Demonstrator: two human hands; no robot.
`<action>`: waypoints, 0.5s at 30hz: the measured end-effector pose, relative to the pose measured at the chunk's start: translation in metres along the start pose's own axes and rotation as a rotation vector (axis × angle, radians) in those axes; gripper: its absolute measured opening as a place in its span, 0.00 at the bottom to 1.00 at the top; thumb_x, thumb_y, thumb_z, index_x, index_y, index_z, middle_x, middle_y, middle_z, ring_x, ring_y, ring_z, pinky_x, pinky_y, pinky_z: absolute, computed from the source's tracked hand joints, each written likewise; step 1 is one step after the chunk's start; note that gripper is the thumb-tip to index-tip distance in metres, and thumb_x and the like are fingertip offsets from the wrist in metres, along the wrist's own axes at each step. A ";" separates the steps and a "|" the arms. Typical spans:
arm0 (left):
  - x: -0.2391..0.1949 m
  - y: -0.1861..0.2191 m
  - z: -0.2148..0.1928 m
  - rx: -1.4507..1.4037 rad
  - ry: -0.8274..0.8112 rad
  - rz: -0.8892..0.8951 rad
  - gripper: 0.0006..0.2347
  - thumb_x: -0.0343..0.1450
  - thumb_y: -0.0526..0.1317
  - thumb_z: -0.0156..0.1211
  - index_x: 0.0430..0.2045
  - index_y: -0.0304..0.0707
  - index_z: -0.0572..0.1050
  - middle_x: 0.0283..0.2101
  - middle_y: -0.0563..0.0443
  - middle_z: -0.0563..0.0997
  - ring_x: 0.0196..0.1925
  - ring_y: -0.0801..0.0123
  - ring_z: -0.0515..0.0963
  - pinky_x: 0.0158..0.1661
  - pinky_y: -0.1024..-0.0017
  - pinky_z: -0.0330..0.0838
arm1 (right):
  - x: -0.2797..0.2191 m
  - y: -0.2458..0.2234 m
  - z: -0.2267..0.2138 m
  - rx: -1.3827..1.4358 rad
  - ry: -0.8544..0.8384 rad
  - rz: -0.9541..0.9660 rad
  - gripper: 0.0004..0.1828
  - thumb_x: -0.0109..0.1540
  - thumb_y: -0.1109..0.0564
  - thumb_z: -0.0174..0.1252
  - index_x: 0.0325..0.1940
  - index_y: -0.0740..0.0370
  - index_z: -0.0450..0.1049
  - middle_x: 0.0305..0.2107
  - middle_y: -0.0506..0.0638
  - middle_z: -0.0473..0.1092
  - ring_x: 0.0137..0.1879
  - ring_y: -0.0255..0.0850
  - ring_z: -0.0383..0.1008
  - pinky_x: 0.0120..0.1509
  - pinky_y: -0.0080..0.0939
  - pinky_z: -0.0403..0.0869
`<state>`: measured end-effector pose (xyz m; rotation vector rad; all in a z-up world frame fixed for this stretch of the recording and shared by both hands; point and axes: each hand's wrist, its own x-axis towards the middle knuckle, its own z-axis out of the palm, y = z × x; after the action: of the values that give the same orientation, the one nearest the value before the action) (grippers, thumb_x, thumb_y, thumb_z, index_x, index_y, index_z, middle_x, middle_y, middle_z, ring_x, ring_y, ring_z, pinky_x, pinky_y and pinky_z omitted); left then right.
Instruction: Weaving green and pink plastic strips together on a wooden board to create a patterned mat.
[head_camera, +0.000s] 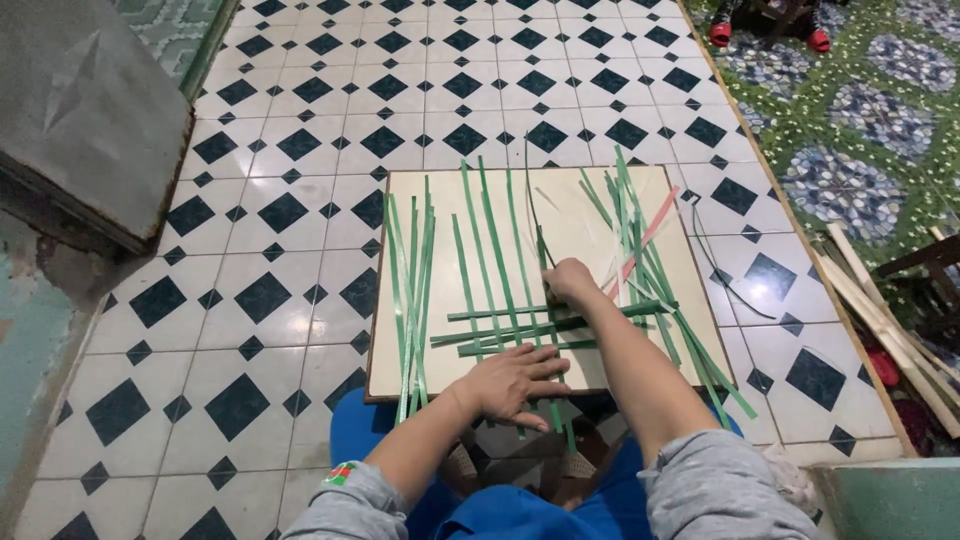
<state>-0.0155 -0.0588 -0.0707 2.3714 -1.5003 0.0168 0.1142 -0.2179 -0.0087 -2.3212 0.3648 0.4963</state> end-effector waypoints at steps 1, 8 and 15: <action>0.000 0.000 0.001 -0.002 -0.002 0.001 0.34 0.61 0.74 0.34 0.62 0.73 0.61 0.70 0.58 0.61 0.72 0.57 0.58 0.68 0.53 0.53 | 0.004 0.003 0.004 0.001 0.000 0.002 0.19 0.64 0.53 0.53 0.46 0.74 0.76 0.27 0.60 0.75 0.45 0.56 0.79 0.49 0.52 0.72; 0.002 -0.001 0.000 -0.039 -0.085 -0.030 0.35 0.61 0.74 0.37 0.62 0.69 0.61 0.71 0.58 0.59 0.74 0.59 0.54 0.69 0.53 0.49 | -0.037 -0.013 -0.027 0.003 0.008 -0.060 0.24 0.64 0.50 0.52 0.53 0.76 0.73 0.33 0.64 0.75 0.48 0.59 0.77 0.51 0.53 0.72; 0.002 -0.004 -0.003 -0.077 -0.019 0.015 0.36 0.60 0.75 0.37 0.57 0.62 0.67 0.68 0.52 0.64 0.72 0.56 0.59 0.67 0.51 0.51 | -0.029 0.021 -0.089 -0.003 0.240 -0.191 0.22 0.68 0.47 0.44 0.55 0.63 0.75 0.32 0.57 0.76 0.43 0.52 0.75 0.47 0.49 0.70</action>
<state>-0.0110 -0.0579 -0.0684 2.3059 -1.4997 -0.0598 0.1019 -0.2926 0.0508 -2.3941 0.2511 0.1256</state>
